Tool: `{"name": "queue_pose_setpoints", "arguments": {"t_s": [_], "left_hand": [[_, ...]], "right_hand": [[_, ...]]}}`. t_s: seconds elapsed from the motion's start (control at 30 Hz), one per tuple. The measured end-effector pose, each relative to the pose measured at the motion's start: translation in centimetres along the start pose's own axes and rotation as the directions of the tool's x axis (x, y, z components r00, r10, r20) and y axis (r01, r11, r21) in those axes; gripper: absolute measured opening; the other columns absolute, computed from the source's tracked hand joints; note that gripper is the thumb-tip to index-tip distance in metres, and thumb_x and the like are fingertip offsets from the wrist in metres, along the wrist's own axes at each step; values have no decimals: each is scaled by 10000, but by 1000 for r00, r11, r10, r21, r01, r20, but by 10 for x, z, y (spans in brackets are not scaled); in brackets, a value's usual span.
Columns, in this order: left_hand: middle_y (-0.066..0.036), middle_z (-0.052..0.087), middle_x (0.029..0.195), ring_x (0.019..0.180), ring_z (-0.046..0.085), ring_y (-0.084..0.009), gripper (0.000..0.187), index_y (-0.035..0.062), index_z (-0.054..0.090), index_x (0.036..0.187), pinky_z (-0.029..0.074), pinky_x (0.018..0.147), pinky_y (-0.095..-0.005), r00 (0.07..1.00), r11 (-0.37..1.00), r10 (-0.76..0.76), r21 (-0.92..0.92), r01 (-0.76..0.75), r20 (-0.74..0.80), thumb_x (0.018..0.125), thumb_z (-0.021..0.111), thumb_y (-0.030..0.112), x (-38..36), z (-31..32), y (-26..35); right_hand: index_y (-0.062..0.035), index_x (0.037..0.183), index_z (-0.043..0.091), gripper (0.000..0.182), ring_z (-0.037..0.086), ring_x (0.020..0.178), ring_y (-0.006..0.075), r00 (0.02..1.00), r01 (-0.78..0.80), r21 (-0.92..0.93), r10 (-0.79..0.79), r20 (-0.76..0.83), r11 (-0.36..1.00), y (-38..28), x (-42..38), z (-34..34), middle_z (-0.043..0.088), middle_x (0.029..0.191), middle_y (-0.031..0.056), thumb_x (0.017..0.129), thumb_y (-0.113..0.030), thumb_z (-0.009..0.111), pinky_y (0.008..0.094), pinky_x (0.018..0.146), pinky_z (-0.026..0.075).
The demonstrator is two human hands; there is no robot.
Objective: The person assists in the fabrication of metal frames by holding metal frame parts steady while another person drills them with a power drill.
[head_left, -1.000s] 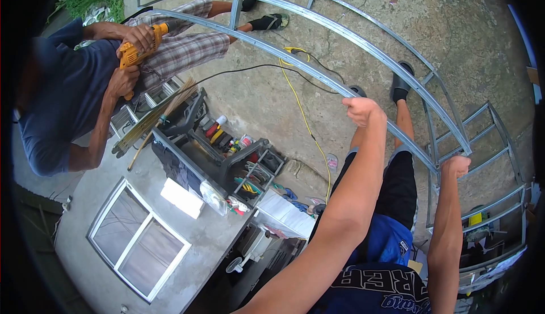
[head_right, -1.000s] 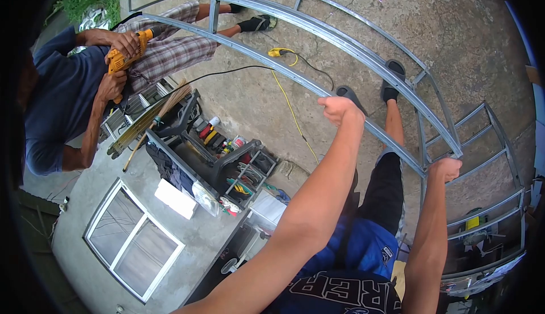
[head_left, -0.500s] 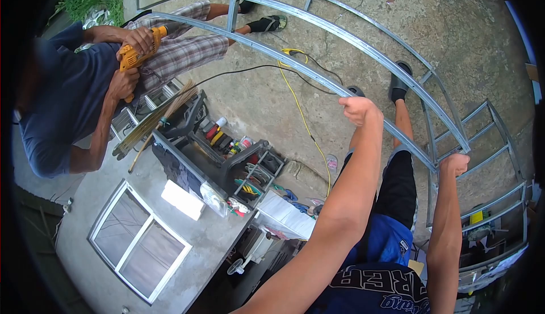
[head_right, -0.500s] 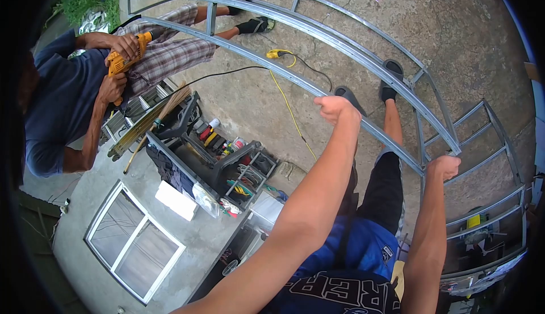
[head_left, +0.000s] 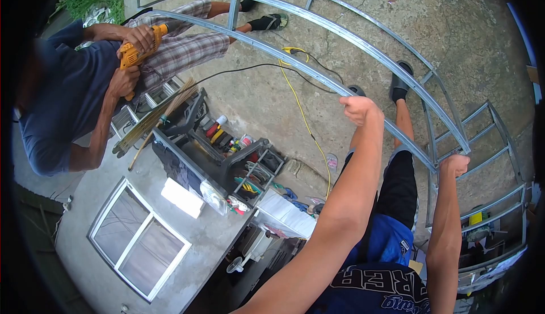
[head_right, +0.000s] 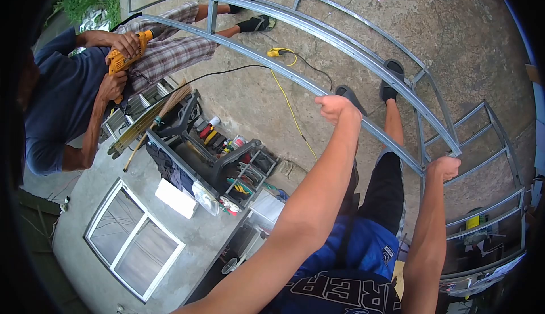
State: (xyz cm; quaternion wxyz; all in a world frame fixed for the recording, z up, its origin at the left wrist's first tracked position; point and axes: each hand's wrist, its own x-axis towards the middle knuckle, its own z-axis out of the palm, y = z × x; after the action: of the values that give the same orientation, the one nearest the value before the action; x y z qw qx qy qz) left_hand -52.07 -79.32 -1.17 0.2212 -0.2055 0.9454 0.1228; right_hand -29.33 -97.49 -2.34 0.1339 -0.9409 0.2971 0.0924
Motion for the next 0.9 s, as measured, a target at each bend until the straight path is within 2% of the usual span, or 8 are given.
{"name": "queue_pose_setpoints", "arguments": {"t_s": [0.6, 0.9], "left_hand": [[-297, 600, 1150, 1096, 568, -414, 707, -106, 623, 1094, 405, 987, -491, 1000, 1000, 14, 9, -13, -21, 940, 204, 443, 6, 4, -4], [-305, 605, 1129, 1084, 569, -423, 697, -113, 632, 1061, 403, 984, -494, 1000, 1000, 18, 7, -18, -3, 935, 205, 422, -1, -2, 1]], "right_hand": [[144, 1038, 627, 534, 590, 1021, 409, 1000, -19, 79, 18, 5, 997, -3, -5, -1, 622, 1100, 293, 870, -304, 388, 441, 916, 427], [154, 1057, 615, 523, 570, 1083, 417, 1000, 3, 27, -4, 29, 1000, 4, 6, 2, 602, 1152, 303, 888, -284, 385, 445, 943, 424]]}}
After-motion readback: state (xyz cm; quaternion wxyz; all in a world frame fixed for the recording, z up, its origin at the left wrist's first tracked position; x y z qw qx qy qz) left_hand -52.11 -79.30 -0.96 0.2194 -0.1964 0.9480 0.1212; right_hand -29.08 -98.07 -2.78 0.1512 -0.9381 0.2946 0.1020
